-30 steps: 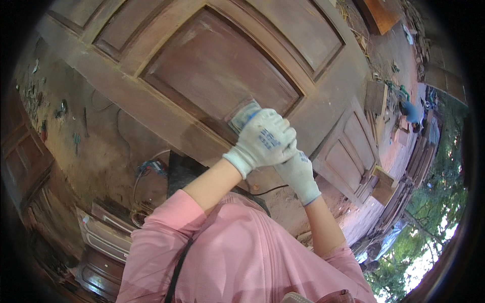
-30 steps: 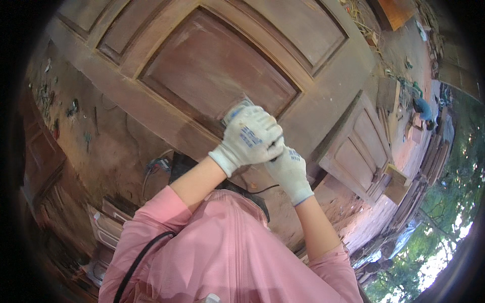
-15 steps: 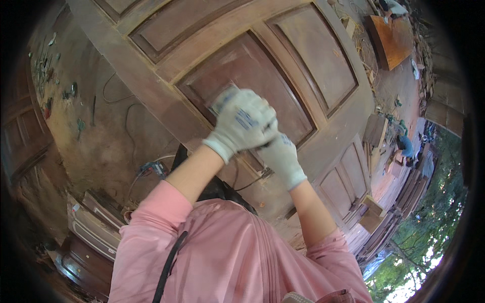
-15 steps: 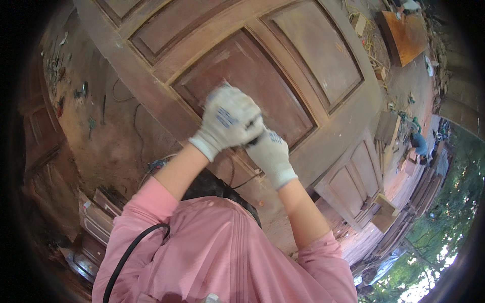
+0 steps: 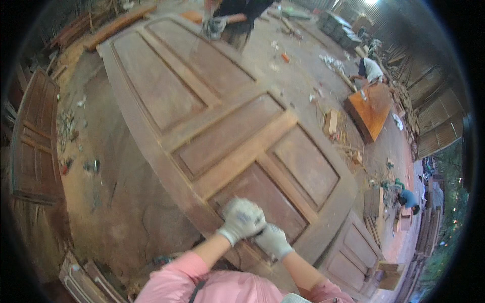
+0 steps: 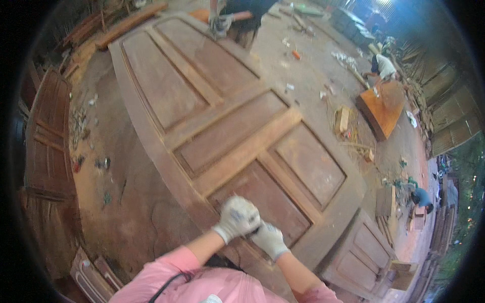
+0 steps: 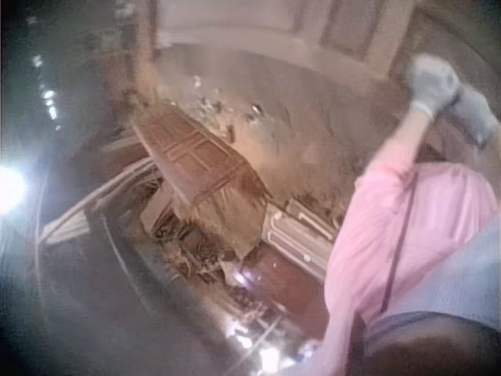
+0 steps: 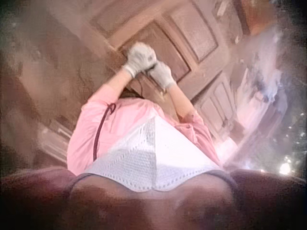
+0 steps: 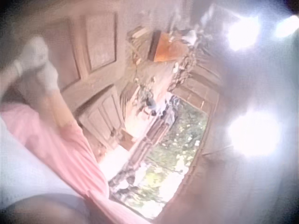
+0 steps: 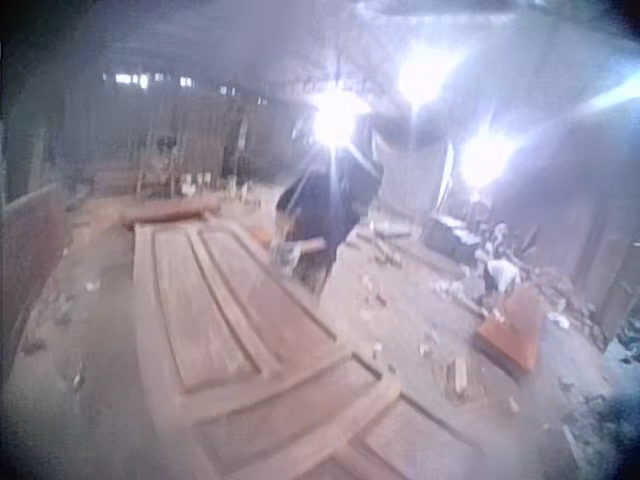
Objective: The person applies a dark paste to a wooden door panel using a putty knife, then sands the surface with an electric sander. The person moves around the door to reach different areas and continues sanding until the end of the clip.
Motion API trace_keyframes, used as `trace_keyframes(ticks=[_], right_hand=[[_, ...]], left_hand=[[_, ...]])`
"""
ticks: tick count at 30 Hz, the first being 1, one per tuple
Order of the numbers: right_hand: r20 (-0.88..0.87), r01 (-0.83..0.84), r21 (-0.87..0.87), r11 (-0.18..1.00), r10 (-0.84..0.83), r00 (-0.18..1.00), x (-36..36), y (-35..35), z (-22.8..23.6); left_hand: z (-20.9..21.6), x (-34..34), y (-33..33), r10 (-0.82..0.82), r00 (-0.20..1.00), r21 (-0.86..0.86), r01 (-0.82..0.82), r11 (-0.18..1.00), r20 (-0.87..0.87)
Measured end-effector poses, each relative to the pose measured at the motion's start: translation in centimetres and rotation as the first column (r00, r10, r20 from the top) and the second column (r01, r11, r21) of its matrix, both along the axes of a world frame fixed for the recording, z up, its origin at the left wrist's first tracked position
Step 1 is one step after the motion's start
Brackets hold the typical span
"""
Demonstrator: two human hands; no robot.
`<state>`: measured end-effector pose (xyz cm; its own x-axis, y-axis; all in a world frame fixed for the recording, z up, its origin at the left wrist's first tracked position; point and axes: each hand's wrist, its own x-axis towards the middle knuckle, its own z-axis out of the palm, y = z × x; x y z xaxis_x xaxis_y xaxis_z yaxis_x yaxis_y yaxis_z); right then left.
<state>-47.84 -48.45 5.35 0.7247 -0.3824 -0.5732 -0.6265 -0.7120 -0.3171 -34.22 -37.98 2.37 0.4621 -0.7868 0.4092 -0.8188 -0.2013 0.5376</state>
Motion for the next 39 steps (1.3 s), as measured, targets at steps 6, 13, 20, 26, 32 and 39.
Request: trace_keyframes(ticks=[6, 13, 20, 26, 32, 39], right_hand=[[-0.135, 0.003, 0.059, 0.998, 0.005, 0.991, 2.0, 0.5, -0.5], [-0.120, 0.025, 0.054, 0.998, -0.019, 0.993, 3.5, 1.1, 2.7], [-0.015, 0.034, -0.003, 0.999, -0.034, 0.999, 2.4, 1.0, 0.5], [-0.080, 0.015, 0.001, 1.000, -0.015, 0.997, 2.8, 1.7, -0.8], [-0.109, 0.063, -0.026, 0.998, -0.065, 0.992, 0.4, 1.4, -0.2], [0.025, 0.004, -0.069, 0.998, -0.002, 1.000, 2.1, 0.9, -3.9]], left_hand=[[-0.5, 1.7, 1.5, -0.012, 1.000, -0.117, 0.013, 0.993, 0.008], [0.0, 2.9, 1.1, -0.033, 0.999, -0.018, 0.033, 0.999, -0.003], [-0.8, 2.9, 0.9, -0.055, 0.998, -0.009, 0.055, 0.998, -0.027], [-1.1, 3.3, 1.4, -0.038, 0.996, -0.067, 0.032, 0.997, -0.077], [-0.7, 0.7, 1.1, -0.080, 0.990, -0.093, 0.069, 0.993, -0.117], [-0.4, 3.9, 0.6, -0.064, 0.998, 0.001, 0.064, 0.998, -0.008]])
